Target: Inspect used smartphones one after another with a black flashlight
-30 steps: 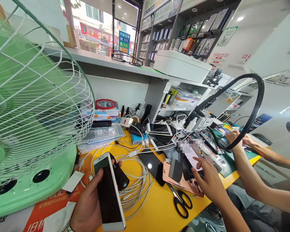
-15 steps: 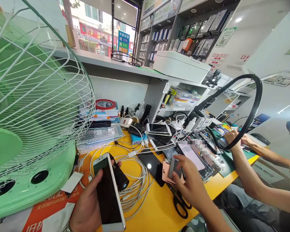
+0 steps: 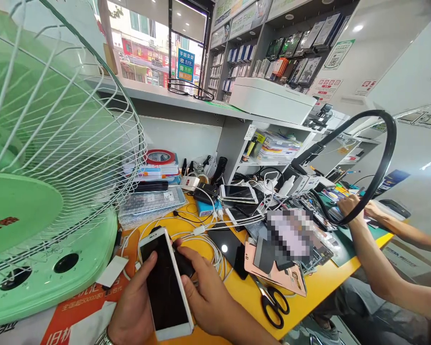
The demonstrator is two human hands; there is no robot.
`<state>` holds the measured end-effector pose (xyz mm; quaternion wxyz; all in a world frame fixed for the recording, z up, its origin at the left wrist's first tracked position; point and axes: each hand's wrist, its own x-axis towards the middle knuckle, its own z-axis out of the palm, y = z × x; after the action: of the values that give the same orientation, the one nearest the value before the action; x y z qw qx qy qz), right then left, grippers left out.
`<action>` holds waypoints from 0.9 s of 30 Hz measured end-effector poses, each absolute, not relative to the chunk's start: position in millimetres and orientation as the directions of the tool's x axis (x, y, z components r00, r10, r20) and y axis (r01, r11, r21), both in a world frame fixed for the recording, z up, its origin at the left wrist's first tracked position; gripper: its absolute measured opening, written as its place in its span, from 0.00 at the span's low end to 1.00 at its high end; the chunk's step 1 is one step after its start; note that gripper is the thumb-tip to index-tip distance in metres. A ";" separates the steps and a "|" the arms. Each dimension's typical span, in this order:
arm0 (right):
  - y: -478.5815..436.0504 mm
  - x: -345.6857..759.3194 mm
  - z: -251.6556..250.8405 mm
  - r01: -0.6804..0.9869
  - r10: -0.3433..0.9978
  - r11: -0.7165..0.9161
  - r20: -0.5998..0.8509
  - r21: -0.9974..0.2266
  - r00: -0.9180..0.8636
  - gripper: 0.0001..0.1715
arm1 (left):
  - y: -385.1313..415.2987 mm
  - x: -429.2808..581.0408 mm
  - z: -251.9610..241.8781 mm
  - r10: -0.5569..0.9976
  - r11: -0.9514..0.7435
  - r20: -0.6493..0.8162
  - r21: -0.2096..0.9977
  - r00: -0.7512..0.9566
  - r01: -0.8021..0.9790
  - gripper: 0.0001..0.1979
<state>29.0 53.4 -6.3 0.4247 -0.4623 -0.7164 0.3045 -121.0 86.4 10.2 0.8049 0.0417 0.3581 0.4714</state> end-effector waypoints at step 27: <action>103.7 31.5 -16.6 -0.045 0.816 0.294 0.226 -0.955 0.532 0.28 | 93.7 -121.3 20.0 0.745 0.587 -0.573 0.320 0.342 -0.743 0.24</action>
<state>31.5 103.7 -16.6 0.7105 -0.5110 -0.3771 0.3032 -121.3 93.7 20.0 0.8191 0.0012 0.3503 0.4542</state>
